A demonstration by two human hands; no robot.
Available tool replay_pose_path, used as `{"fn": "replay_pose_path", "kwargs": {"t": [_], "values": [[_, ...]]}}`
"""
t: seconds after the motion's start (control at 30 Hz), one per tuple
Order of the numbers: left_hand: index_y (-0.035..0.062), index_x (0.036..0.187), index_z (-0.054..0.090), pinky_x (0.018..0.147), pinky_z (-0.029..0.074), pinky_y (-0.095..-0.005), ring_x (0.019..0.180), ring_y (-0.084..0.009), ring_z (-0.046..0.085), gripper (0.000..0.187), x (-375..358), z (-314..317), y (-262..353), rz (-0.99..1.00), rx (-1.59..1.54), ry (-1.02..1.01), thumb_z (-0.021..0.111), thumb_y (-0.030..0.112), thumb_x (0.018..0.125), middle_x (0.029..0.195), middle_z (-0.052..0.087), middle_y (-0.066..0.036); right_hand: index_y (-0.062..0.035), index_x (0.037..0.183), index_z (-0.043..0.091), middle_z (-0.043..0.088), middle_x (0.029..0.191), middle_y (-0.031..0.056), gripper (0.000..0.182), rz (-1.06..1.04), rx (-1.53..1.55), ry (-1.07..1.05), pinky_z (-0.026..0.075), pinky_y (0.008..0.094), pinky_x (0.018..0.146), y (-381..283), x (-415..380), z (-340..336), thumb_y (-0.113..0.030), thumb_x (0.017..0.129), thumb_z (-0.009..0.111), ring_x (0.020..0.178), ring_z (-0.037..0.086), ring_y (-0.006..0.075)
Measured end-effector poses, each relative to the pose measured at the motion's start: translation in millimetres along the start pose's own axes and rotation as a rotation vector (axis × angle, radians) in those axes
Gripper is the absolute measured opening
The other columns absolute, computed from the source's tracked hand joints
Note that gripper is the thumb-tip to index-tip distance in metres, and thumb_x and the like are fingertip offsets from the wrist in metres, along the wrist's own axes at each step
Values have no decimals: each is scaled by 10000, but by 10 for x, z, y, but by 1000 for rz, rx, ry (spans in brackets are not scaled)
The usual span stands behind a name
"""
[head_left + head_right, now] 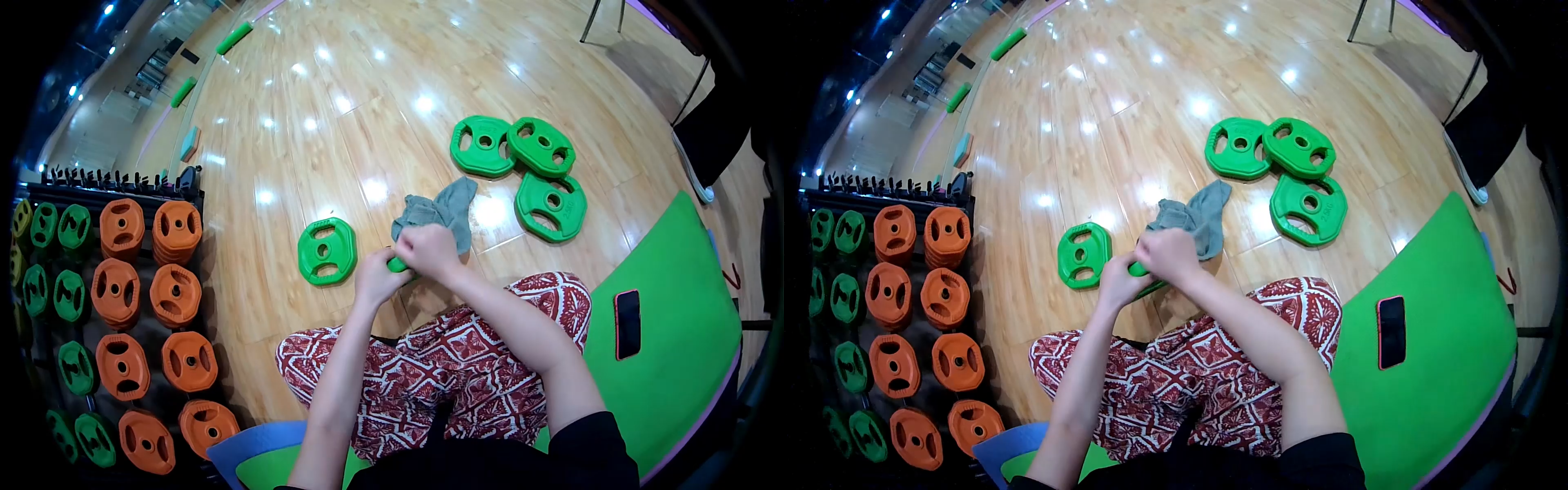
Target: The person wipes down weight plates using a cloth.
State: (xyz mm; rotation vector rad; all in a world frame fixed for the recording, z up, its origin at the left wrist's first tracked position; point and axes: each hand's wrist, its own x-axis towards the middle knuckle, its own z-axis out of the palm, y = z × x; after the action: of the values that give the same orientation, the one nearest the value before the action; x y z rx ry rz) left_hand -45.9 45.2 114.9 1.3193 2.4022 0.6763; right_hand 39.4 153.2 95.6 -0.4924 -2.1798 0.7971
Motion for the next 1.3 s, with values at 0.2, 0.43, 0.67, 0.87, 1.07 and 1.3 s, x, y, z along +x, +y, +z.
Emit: {"fn": "replay_pose_path", "kwargs": {"t": [0.2, 0.43, 0.67, 0.87, 1.07, 1.3], "values": [[21, 755, 619, 588, 463, -348, 618, -310, 586, 346, 26, 74, 44, -33, -120, -10, 675, 286, 539, 674, 590, -186, -83, 574, 547, 538, 523, 112, 151, 20, 7, 46, 444, 382, 464, 168, -96, 97, -184, 685, 554, 480, 553, 277], [26, 731, 614, 587, 460, -391, 627, -334, 575, 325, -86, -2, -252, -50, -83, 45, 646, 290, 546, 671, 585, -186, -70, 677, 584, 594, 682, 166, 226, 516, -201, -275, 459, 439, 603, 614, -154, 72, -266, 745, 494, 671, 589, 323], [-2, 772, 597, 580, 440, -363, 620, -288, 575, 321, -80, 41, -345, -185, -253, 98, 652, 257, 591, 698, 583, -197, -75, 576, 526, 533, 541, 143, 204, -35, -38, -240, 444, 420, 513, -138, -192, 281, -218, 721, 531, 544, 566, 304], [41, 758, 623, 598, 456, -412, 654, -352, 577, 341, -2, 42, -47, 23, -107, 32, 662, 337, 592, 680, 586, -201, -82, 558, 508, 511, 496, 98, 165, -148, -29, 133, 432, 375, 456, 6, 3, 103, -171, 685, 566, 453, 535, 254], [84, 793, 639, 603, 462, -411, 656, -333, 587, 348, 18, 130, 32, -60, -55, -47, 661, 345, 564, 678, 598, -173, -58, 591, 522, 539, 549, 127, 179, 41, 26, 8, 426, 406, 483, 101, -65, 128, -180, 720, 546, 508, 550, 300], [67, 768, 615, 599, 461, -395, 644, -331, 580, 320, -46, 114, -91, -13, -75, -65, 635, 292, 543, 659, 585, -170, -76, 657, 582, 580, 627, 146, 189, 464, -242, -160, 441, 427, 530, 588, -110, 29, -232, 741, 513, 588, 571, 331]]}}
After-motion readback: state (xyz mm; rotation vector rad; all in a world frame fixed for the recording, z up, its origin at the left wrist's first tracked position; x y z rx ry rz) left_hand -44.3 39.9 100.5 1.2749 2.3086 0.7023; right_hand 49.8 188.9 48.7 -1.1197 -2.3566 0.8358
